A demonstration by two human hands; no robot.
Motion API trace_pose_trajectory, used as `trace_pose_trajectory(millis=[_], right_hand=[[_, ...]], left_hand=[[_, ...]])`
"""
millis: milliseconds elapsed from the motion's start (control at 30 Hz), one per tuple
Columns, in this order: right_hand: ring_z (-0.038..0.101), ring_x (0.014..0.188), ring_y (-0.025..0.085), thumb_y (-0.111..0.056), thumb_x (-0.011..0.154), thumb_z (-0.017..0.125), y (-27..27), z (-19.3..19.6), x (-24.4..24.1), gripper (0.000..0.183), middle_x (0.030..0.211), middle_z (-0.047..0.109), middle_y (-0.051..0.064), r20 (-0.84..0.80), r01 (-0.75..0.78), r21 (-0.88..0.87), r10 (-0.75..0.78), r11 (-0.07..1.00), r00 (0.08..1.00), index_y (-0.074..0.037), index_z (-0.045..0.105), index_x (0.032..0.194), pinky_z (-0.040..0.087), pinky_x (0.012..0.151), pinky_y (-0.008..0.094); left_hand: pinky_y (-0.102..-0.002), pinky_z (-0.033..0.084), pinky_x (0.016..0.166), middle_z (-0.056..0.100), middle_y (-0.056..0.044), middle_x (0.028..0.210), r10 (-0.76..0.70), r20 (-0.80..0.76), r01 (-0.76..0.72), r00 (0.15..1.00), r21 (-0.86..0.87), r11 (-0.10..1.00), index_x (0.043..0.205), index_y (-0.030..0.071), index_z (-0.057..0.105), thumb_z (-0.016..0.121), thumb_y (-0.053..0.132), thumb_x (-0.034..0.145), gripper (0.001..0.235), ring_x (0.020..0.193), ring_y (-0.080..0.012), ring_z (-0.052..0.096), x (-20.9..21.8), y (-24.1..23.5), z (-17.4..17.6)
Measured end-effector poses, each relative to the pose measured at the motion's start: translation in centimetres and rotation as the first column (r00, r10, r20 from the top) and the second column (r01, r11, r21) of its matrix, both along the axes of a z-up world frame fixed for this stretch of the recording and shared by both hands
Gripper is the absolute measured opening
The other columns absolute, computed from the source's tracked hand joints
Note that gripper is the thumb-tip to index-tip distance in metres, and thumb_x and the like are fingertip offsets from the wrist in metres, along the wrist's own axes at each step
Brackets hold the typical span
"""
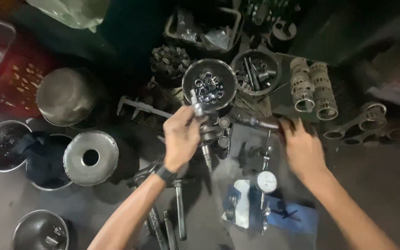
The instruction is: The person unpacks new bearings from small boxes on the workshop floor, then uses a socket and hammer to press bearings into a motorcycle crankcase. They fit the crankshaft into the case, position the crankcase cover over it, and wipe parts with a cloth.
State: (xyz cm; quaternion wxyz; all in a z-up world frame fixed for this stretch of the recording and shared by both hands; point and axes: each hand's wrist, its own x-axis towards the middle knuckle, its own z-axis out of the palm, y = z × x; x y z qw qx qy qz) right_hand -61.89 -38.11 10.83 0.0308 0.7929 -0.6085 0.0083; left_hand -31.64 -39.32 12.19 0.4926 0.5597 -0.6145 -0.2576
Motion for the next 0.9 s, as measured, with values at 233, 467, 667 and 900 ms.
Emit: trace_pose_trajectory(millis=[233, 467, 667, 900], right_hand=[[0.058, 0.119, 0.036, -0.001, 0.074, 0.066, 4.8, 10.4, 3.9, 0.05, 0.124, 0.061, 0.02, -0.103, -0.099, -0.121, 0.087, 0.988, 0.991, 0.006, 0.06, 0.123, 0.047, 0.102, 0.045], [0.058, 0.116, 0.036, -0.006, 0.067, 0.068, 3.7, 12.4, 6.0, 0.054, 0.12, 0.062, 0.022, -0.209, -0.167, -0.151, 0.134, 0.974, 0.969, 0.009, 0.061, 0.119, 0.047, 0.1, 0.045], [0.058, 0.114, 0.035, -0.006, 0.065, 0.068, 3.2, 11.7, 6.4, 0.054, 0.117, 0.063, 0.021, -0.24, -0.206, -0.133, 0.17, 0.969, 0.956, 0.008, 0.062, 0.116, 0.047, 0.097, 0.044], [0.06, 0.111, 0.034, -0.008, 0.065, 0.068, 3.6, 10.8, 5.9, 0.05, 0.113, 0.065, 0.018, -0.272, -0.221, -0.119, 0.182, 0.968, 0.945, 0.006, 0.065, 0.113, 0.048, 0.095, 0.043]], left_hand=[[-0.034, 0.058, 0.076, 0.069, -0.015, 0.097, -0.225, -0.154, 0.217, 0.962, -0.067, 0.974, 0.108, -0.003, 0.067, 0.057, -0.006, 0.085, 0.025, 0.085, -0.0273, 0.073, -3.0, -2.7, -1.3], [-0.037, 0.053, 0.074, 0.067, -0.019, 0.097, -0.312, -0.09, 0.307, 0.946, -0.062, 0.95, 0.11, -0.005, 0.067, 0.057, -0.008, 0.082, 0.03, 0.083, -0.0335, 0.067, -5.1, -3.3, -1.0], [-0.034, 0.054, 0.075, 0.069, -0.015, 0.096, -0.316, -0.136, 0.309, 0.939, -0.075, 0.948, 0.111, -0.003, 0.068, 0.058, -0.008, 0.082, 0.031, 0.082, -0.0291, 0.07, -5.7, -2.8, -1.1], [-0.033, 0.054, 0.069, 0.068, -0.016, 0.094, -0.344, -0.146, 0.35, 0.927, 0.017, 0.936, 0.107, -0.005, 0.067, 0.057, -0.008, 0.081, 0.028, 0.076, -0.0269, 0.072, -6.2, -2.4, -1.2]])
